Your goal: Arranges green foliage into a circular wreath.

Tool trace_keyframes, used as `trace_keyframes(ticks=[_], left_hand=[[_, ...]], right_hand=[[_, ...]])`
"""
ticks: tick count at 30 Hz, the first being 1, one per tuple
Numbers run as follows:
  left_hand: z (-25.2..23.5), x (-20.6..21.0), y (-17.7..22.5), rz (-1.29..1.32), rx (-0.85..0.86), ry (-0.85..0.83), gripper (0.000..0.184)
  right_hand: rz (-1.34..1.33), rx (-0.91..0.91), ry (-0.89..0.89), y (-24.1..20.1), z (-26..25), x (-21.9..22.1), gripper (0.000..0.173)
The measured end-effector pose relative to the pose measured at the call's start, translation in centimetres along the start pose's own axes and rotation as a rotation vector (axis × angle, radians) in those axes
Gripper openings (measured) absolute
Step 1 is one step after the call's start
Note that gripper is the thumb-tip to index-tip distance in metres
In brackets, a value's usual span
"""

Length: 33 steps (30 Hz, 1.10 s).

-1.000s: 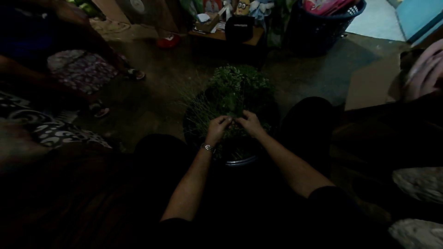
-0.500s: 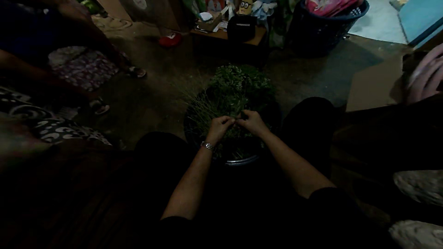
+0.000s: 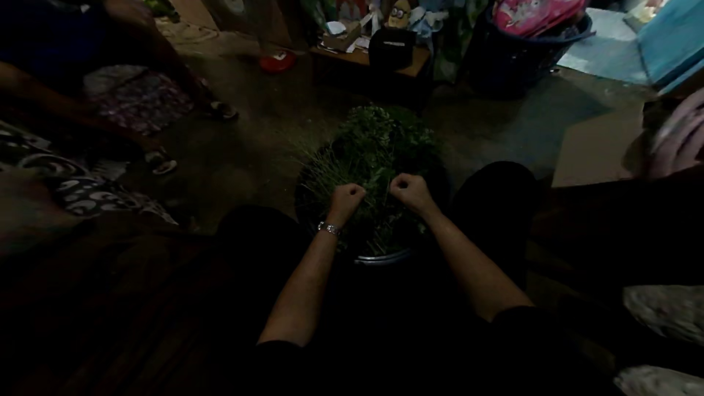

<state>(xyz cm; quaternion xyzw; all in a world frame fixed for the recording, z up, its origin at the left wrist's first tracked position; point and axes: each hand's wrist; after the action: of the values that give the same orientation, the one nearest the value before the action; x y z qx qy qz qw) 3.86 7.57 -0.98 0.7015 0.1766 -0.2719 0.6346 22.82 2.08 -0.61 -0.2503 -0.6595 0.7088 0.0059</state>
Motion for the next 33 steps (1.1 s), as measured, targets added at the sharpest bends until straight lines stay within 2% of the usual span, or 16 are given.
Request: trace_keyframes(ticks=[2, 5, 7, 10, 12, 14, 18, 25, 29, 33], left_hand=[[0.0, -0.6, 0.0, 0.001, -0.004, 0.007, 0.022], [0.1, -0.8, -0.1, 0.005, 0.051, -0.043, 0.023], [0.1, -0.6, -0.1, -0.01, 0.069, -0.07, 0.022], [0.2, -0.4, 0.3, -0.016, 0.063, -0.103, 0.022], [0.1, -0.3, -0.2, -0.001, 0.104, -0.111, 0.02], [0.1, -0.3, -0.4, -0.004, 0.145, -0.129, 0.019], [0.1, -0.5, -0.5, -0.05, 0.256, -0.185, 0.019], [0.1, -0.9, -0.2, -0.037, 0.248, -0.239, 0.014], [0.2, -1.0, 0.0, -0.022, 0.237, -0.263, 0.014], [0.2, -1.2, 0.2, 0.015, 0.218, -0.231, 0.011]], right_hand=[[0.028, -0.094, 0.043, 0.2, -0.2, -0.5, 0.012], [0.24, -0.596, 0.197, 2.1, -0.6, 0.5, 0.023], [0.321, -0.832, 0.248, 2.8, -0.8, 1.4, 0.031], [0.4, -0.936, 0.145, 2.8, -0.6, 1.9, 0.041], [0.394, -0.915, 0.047, 3.0, -0.6, 2.0, 0.037], [0.366, -0.873, -0.031, 3.2, -0.8, 1.9, 0.025], [0.287, -0.836, -0.066, 3.5, -1.2, 1.7, 0.012], [0.281, -0.67, -0.183, 2.2, -0.2, 1.3, 0.016], [0.208, -0.389, -0.275, 0.4, 0.4, 0.8, 0.022], [0.082, -0.26, -0.235, 0.3, 0.3, 0.3, 0.015]])
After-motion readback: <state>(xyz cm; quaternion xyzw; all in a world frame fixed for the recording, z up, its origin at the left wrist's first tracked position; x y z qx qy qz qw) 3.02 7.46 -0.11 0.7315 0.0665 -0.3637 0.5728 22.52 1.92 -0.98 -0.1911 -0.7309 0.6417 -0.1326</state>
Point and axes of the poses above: each hand's wrist, its own z-axis away from the middle knuckle, its own x-axis out of the palm, y = z × x, and after that the axes turned 13 degrees about y, right-handed
